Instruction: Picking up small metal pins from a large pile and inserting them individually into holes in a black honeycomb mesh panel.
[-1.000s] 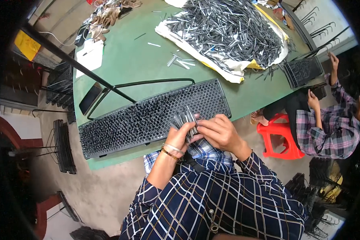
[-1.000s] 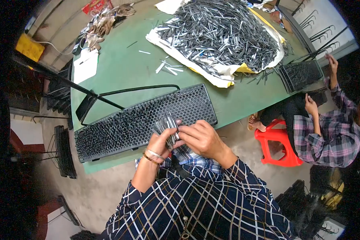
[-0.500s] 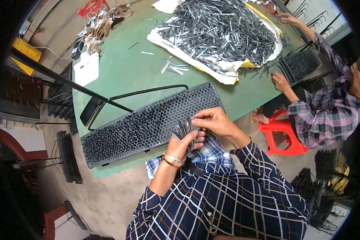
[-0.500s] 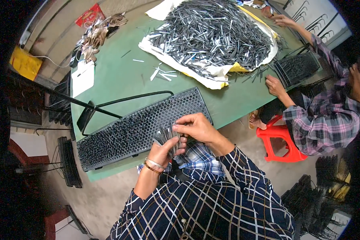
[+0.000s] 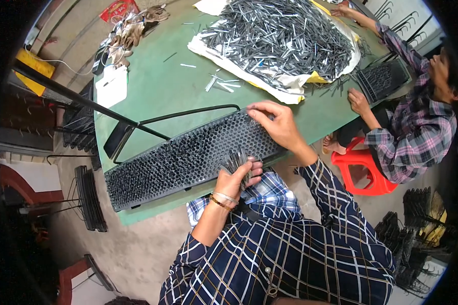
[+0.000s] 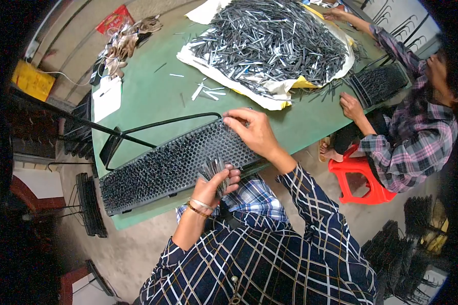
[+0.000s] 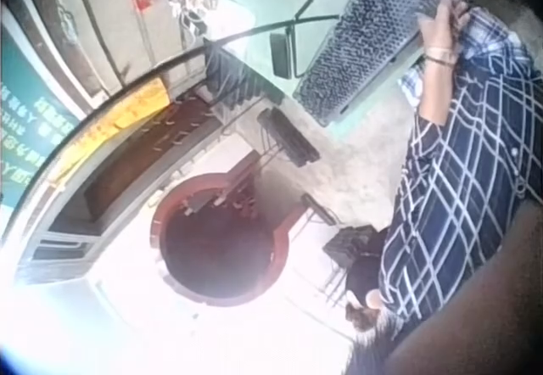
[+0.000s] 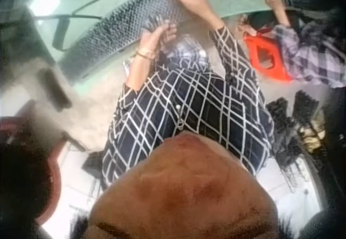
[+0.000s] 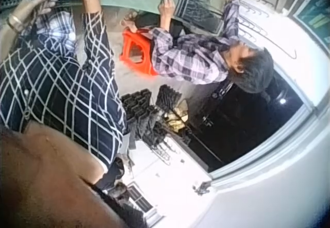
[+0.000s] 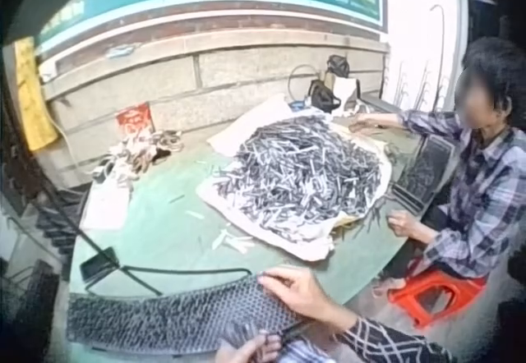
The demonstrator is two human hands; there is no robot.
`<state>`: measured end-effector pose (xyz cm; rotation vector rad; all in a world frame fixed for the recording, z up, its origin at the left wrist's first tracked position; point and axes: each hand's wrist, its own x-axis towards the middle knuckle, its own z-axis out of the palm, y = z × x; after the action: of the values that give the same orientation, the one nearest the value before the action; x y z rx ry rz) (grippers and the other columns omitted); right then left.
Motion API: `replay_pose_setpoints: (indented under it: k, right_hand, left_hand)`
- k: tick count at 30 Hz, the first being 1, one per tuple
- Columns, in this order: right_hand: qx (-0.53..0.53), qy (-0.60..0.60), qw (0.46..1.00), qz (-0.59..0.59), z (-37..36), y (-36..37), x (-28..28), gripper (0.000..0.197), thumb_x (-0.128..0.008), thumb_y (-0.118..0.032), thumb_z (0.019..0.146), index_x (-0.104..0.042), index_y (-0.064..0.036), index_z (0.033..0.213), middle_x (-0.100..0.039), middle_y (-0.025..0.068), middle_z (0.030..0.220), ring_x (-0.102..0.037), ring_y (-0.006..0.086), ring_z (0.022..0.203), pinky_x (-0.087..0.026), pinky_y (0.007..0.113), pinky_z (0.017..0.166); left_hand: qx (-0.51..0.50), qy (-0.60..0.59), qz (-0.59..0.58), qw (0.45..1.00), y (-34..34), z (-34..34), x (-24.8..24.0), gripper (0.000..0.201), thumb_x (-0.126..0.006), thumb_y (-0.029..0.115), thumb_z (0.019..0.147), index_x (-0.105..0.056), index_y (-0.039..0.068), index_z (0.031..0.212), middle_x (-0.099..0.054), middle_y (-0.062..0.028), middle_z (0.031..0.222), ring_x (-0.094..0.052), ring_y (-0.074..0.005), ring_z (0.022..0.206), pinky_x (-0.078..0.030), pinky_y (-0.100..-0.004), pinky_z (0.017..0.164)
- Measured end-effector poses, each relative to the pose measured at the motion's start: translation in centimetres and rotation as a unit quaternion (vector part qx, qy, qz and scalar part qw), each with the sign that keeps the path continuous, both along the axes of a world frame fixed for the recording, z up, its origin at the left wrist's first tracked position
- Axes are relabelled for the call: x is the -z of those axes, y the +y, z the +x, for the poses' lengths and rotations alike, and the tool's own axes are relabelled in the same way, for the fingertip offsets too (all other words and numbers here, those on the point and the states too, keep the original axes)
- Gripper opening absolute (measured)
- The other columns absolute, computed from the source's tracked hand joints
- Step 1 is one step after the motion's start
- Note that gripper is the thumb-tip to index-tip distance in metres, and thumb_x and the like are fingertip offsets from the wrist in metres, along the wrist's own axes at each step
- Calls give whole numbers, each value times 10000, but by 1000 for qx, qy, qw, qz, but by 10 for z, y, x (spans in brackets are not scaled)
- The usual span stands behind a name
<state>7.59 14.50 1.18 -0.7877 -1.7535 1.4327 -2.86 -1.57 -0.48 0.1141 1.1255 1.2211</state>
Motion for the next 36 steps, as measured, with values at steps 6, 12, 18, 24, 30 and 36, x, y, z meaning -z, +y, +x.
replay_pose_setpoints:
  k: [6, 12, 18, 24, 30, 36]
  right_hand:
    - [-14, -39, 986, 159, -17, 25, 28, 184, -619, -142, 832, -655, 4, 939, -655, 115, 890, -616, 175, 746, -470, 271, 639]
    - [-37, -70, 991, 109, -20, 21, 32, 181, -626, -123, 833, -663, 16, 944, -667, 97, 896, -623, 143, 807, -479, 255, 717]
    - [-14, -78, 984, 162, -23, 14, 40, 175, -630, -110, 827, -663, 1, 958, -667, 105, 897, -627, 150, 789, -480, 252, 714]
    - [31, -45, 951, 305, -26, 11, 42, 223, -650, -80, 792, -651, -35, 1010, -659, 115, 890, -635, 237, 783, -488, 307, 698]
    - [0, -81, 916, 394, -26, 15, 49, 228, -652, -62, 774, -648, -47, 1001, -651, 116, 898, -622, 270, 818, -487, 334, 712]
    - [-18, -98, 906, 411, -25, 14, 46, 216, -627, -66, 793, -647, -50, 1008, -642, 107, 913, -616, 263, 839, -483, 342, 720]
  left_hand:
    - [39, -8, 16, 999, -3, 5, -5, 216, -577, 109, 869, -569, -2, 1054, -641, -137, 960, -641, -194, 821, -561, -303, 671]
    - [25, -26, 12, 999, -6, 3, -4, 240, -578, 103, 872, -559, -29, 1071, -642, -149, 949, -640, -197, 823, -566, -310, 688]
    - [33, -40, 7, 999, -5, 4, -4, 229, -578, 106, 871, -560, -21, 1062, -642, -139, 948, -638, -195, 828, -562, -306, 690]
    - [38, -41, 10, 998, -6, 6, -2, 230, -581, 105, 868, -560, -20, 1060, -643, -139, 942, -639, -191, 814, -560, -298, 680]
    - [36, -48, 7, 998, -6, 8, 1, 220, -576, 102, 871, -559, -20, 1054, -642, -142, 936, -636, -183, 799, -560, -293, 670]
    - [46, -51, 11, 998, -6, 9, -1, 219, -576, 92, 869, -556, -22, 1055, -639, -139, 936, -635, -181, 795, -560, -288, 673]
